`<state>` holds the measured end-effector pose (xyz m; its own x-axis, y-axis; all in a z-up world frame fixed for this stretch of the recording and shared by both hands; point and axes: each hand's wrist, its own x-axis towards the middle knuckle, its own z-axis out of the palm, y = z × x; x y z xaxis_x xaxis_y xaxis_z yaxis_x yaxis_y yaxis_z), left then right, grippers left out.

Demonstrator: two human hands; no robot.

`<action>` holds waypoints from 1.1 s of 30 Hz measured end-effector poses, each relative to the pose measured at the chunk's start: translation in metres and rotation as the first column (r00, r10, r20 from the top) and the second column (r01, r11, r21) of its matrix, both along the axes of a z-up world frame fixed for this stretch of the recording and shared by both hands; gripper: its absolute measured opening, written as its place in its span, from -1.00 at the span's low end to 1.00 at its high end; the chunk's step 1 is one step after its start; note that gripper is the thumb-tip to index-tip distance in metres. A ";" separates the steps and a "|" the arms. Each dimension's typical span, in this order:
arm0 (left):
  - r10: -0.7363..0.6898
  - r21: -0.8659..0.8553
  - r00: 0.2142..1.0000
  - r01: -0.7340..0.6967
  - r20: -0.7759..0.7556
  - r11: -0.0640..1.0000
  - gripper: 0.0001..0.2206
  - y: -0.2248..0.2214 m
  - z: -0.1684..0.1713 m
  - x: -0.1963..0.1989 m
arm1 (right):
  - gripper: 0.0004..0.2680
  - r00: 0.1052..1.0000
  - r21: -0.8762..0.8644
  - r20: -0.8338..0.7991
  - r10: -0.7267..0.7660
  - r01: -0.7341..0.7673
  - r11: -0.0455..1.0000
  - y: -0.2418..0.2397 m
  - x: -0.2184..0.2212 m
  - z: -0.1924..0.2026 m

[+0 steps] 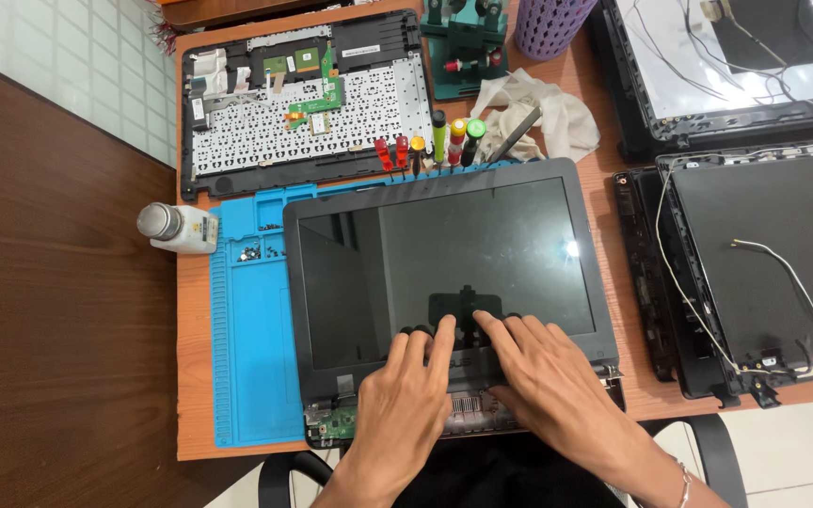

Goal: The person assembles a laptop by positioning a screen panel onto the frame and applying adhesive tape along the edges to secure it.

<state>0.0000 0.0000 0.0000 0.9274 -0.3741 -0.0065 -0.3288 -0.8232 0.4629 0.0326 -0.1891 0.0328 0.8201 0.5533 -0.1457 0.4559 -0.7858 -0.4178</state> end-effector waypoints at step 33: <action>0.023 0.156 0.998 -0.031 0.054 0.987 -0.17 -0.009 0.007 0.003 | -0.36 0.974 -0.292 0.198 0.113 -0.051 0.955 0.003 -0.009 -0.017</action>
<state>0.0029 -0.0090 0.0073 0.9378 -0.3468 -0.0144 -0.3256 -0.8932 0.3101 0.0236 -0.1857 0.0162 0.8027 0.5809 -0.1351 0.5769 -0.8137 -0.0714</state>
